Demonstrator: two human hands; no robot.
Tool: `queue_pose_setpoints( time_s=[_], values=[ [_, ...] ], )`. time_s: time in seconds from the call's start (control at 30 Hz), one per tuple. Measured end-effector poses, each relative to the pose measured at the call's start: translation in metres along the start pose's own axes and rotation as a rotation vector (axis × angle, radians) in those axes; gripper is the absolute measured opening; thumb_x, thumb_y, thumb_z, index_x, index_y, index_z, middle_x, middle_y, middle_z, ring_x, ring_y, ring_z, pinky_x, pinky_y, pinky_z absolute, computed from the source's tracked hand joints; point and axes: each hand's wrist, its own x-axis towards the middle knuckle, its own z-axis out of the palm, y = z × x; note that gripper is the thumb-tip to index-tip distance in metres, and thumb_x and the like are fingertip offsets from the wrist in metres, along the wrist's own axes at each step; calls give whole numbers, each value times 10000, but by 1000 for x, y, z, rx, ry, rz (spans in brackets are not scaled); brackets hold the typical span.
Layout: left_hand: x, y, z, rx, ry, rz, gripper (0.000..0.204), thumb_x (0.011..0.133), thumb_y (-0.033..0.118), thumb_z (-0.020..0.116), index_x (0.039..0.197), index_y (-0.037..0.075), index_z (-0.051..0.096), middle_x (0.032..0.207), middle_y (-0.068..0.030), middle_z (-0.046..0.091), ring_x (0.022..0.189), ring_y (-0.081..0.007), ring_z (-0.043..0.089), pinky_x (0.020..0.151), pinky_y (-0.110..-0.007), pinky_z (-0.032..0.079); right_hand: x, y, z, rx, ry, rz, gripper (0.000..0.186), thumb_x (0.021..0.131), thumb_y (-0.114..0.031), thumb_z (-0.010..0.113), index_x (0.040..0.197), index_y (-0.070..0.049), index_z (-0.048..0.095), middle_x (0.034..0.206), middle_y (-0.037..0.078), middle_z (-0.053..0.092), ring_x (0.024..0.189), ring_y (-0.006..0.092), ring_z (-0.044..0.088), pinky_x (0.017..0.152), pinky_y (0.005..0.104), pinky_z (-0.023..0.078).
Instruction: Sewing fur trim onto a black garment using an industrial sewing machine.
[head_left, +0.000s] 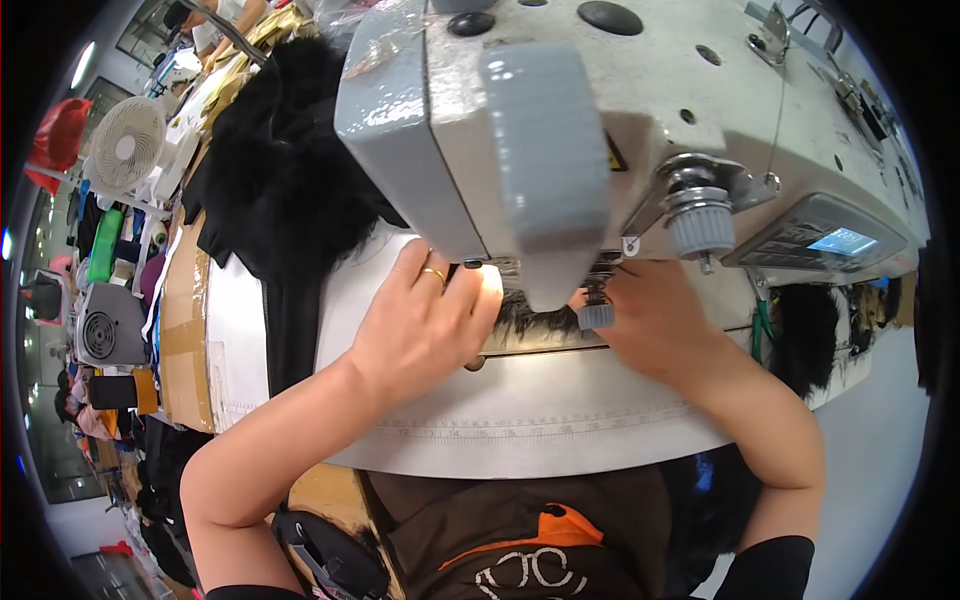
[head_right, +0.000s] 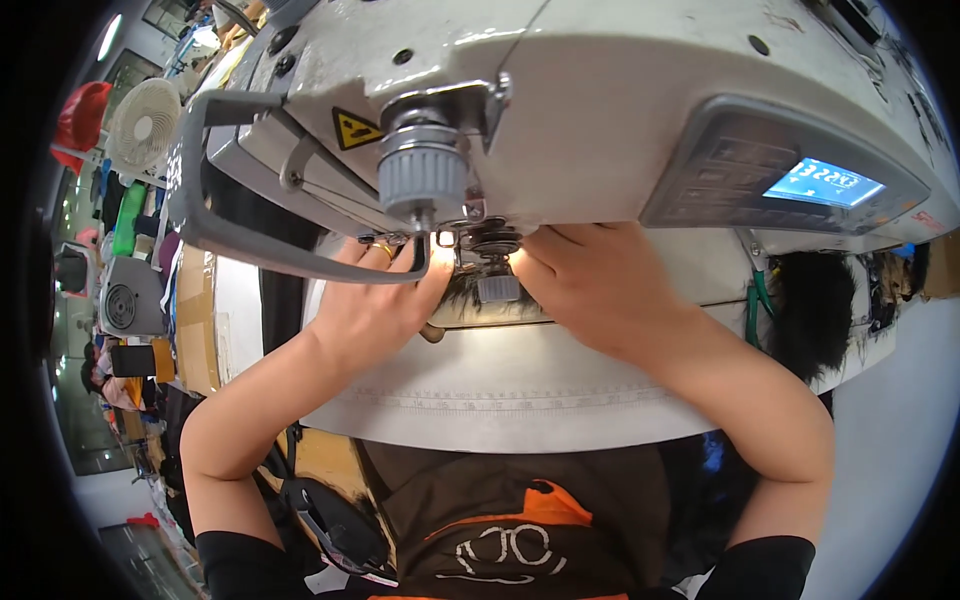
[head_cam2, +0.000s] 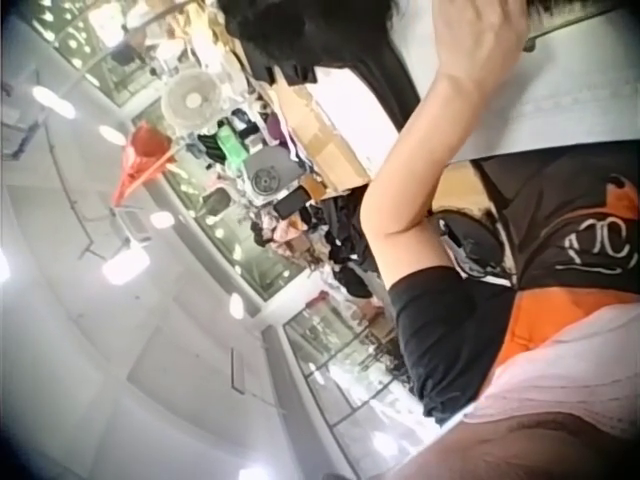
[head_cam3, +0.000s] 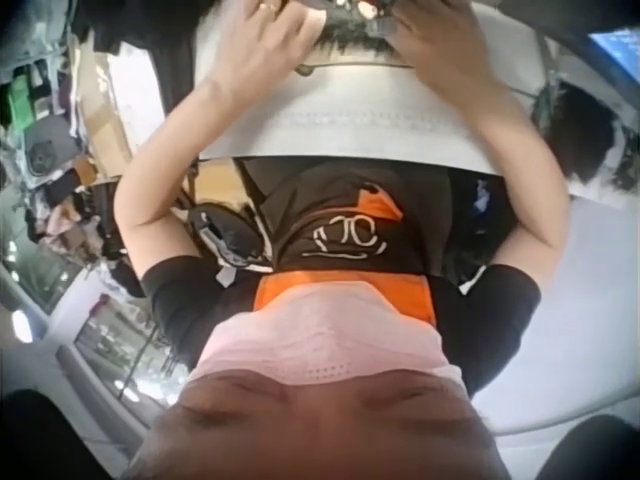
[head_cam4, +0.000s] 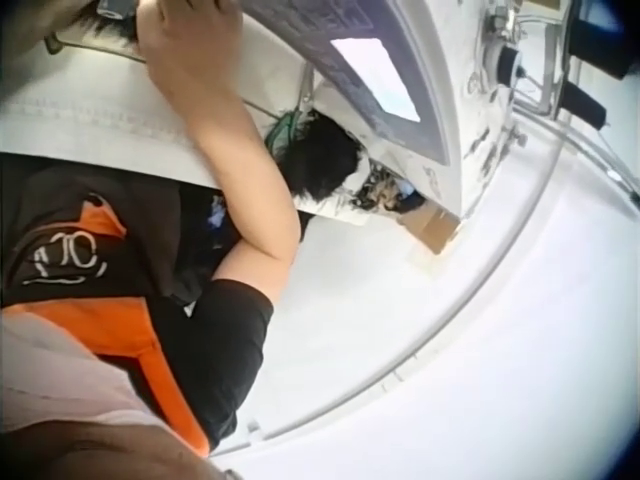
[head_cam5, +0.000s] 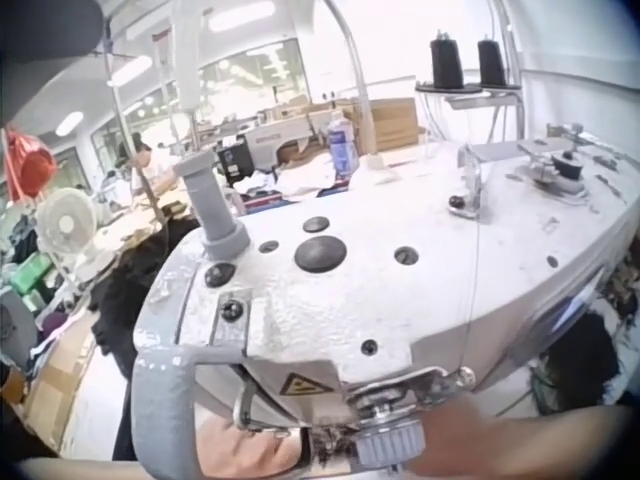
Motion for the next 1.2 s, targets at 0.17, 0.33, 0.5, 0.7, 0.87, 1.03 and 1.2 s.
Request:
queue_pose_setpoints(
  time_s=[0.17, 0.33, 0.5, 0.7, 0.87, 1.03, 1.2],
  values=[
    [3, 0, -7, -70, -109, -35, 173, 737, 154, 658, 873, 48, 662, 780, -73, 576, 836, -258, 623, 959, -411, 459, 3, 7, -7, 147, 31, -19, 103, 746, -129, 659, 787, -75, 581, 889, 29, 607, 881, 225, 649, 671, 404, 543],
    [15, -6, -17, -56, -250, -66, 82, 773, 134, 679, 829, 75, 668, 878, -74, 659, 957, -264, 625, 1047, -446, 427, 3, 5, -4, 195, -33, 31, 100, 752, -123, 660, 764, -84, 570, 849, 24, 591, 836, 219, 657, 625, 388, 549],
    [16, -6, -13, 59, -217, -31, 73, 770, 120, 677, 834, 85, 675, 926, -74, 679, 1066, -276, 615, 1046, -510, 420, 4, 0, -8, 218, -130, 114, 118, 831, -149, 683, 938, -99, 680, 871, 80, 694, 745, 333, 669, 655, 471, 511],
    [15, -11, -12, 57, -159, 25, 180, 761, 138, 671, 926, 81, 717, 998, -64, 696, 1124, -274, 618, 1061, -502, 433, 1, -1, -6, 191, -143, 81, 150, 879, -155, 661, 1018, -102, 680, 884, 88, 700, 803, 329, 675, 675, 467, 518],
    [11, -13, -11, -17, -131, 58, 251, 747, 145, 661, 976, 67, 726, 1011, -60, 699, 1139, -273, 627, 1060, -466, 446, 2, -4, -5, 212, -36, 69, 142, 915, -173, 658, 1038, -103, 667, 896, 72, 703, 795, 311, 676, 673, 456, 526],
    [7, -10, -12, -31, -128, 65, 178, 730, 127, 659, 890, 55, 688, 880, -42, 642, 980, -255, 639, 1025, -466, 460, -1, 0, -1, 159, -56, -6, 140, 892, -173, 668, 1019, -114, 664, 877, 38, 690, 777, 282, 672, 666, 448, 525],
    [5, -2, -14, 29, -189, 82, 172, 713, 126, 661, 872, 65, 675, 837, -46, 618, 837, -242, 626, 1011, -462, 466, -2, -5, -7, 57, -62, -27, 200, 788, -164, 667, 987, -148, 663, 821, -2, 631, 782, 212, 657, 638, 386, 517]
  ],
)
